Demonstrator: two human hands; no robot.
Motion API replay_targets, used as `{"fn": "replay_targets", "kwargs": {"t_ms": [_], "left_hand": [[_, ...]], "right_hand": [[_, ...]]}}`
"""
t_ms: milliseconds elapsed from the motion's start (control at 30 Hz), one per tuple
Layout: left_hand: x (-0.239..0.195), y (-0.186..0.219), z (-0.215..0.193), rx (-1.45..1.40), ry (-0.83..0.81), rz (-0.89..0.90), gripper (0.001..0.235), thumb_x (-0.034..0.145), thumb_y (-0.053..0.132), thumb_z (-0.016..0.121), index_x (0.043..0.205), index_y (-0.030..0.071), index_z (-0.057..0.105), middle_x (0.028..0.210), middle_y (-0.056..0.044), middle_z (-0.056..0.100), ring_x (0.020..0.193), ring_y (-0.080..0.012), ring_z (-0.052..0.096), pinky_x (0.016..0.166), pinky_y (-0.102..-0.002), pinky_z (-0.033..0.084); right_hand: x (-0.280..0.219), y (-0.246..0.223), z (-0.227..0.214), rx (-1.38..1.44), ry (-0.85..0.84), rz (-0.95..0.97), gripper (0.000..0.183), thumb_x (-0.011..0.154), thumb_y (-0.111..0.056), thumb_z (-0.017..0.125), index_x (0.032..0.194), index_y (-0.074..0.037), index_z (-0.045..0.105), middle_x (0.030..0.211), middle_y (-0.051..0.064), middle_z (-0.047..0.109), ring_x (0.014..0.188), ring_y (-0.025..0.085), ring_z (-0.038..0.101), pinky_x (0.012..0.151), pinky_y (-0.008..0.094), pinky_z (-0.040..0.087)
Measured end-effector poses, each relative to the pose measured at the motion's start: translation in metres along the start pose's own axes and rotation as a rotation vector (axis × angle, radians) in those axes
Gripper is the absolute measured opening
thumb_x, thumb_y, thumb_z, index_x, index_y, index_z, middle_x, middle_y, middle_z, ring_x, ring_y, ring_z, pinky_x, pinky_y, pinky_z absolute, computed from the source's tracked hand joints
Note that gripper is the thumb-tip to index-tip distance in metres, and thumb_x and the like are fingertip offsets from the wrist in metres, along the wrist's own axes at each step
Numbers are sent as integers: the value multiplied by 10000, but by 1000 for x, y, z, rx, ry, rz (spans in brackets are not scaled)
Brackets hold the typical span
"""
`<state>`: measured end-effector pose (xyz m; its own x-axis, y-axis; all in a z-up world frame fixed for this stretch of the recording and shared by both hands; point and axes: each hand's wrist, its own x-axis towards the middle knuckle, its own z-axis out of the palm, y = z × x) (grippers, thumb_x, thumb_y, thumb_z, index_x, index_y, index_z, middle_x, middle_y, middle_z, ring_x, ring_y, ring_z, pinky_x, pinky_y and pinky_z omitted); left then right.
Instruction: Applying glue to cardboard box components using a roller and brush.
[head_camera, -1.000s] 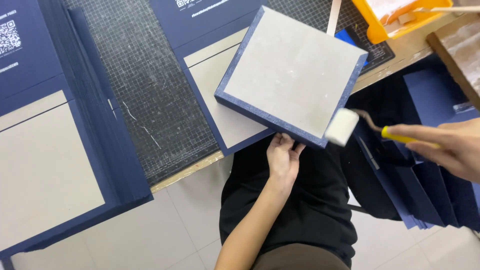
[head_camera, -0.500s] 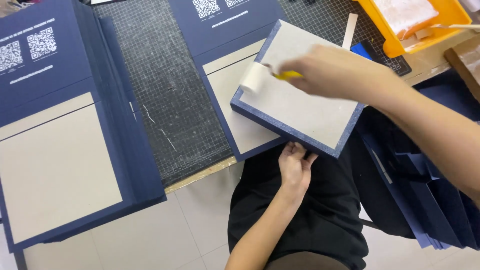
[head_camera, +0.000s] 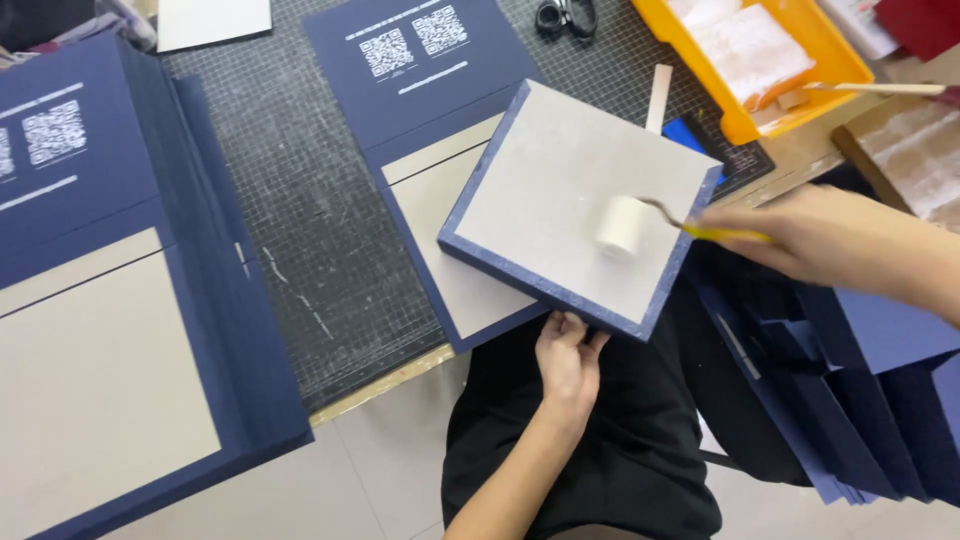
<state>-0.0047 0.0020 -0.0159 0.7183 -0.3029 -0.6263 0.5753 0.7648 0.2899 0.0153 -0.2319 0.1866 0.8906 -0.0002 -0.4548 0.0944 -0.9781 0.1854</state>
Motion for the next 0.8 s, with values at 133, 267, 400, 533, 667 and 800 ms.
{"fn": "replay_targets", "kwargs": {"t_ms": [133,267,400,533,667,800], "left_hand": [[-1,-1,1,8,-2,19,262,830,-160,481,802,101,484,712,4,424,732,-136,491,888,-486,568],[-6,0,6,5,32,0,202,888,-137,510,833,57,512,727,-21,459,782,-182,559,960,-542,573],[4,-7,-4,9,63,-3,275,869,-144,495,813,124,468,693,23,405,696,-131,462,808,-445,537],[-4,0,3,5,52,-16,275,827,-168,463,779,102,437,687,-1,381,699,-168,466,878,-498,563],[-8,1,9,-39,62,-14,235,820,-168,543,921,43,534,724,-16,501,797,-199,629,942,-538,586],[-7,3,10,-16,129,-19,209,860,-167,523,944,20,563,754,-41,541,839,-224,647,940,-544,587]], "right_hand": [[-46,70,76,-119,-3,95,508,863,-609,458,1348,-735,380,514,45,482,424,155,548,526,287,490],[-34,47,31,-190,-210,297,481,924,-638,351,1383,-766,287,663,-23,617,561,76,629,621,205,521],[20,9,-11,-34,-20,83,435,936,-457,492,1366,-522,499,617,66,665,555,213,681,636,345,579],[76,-48,-80,95,49,-56,400,974,-362,532,1374,-354,549,722,158,679,640,332,737,584,438,565],[117,-83,-121,194,148,-227,325,1013,-262,526,1318,-197,620,770,126,734,600,255,698,594,393,548],[121,-75,-128,246,73,-89,336,1030,-352,467,1324,-334,628,1008,131,711,834,334,669,702,481,489]]}}
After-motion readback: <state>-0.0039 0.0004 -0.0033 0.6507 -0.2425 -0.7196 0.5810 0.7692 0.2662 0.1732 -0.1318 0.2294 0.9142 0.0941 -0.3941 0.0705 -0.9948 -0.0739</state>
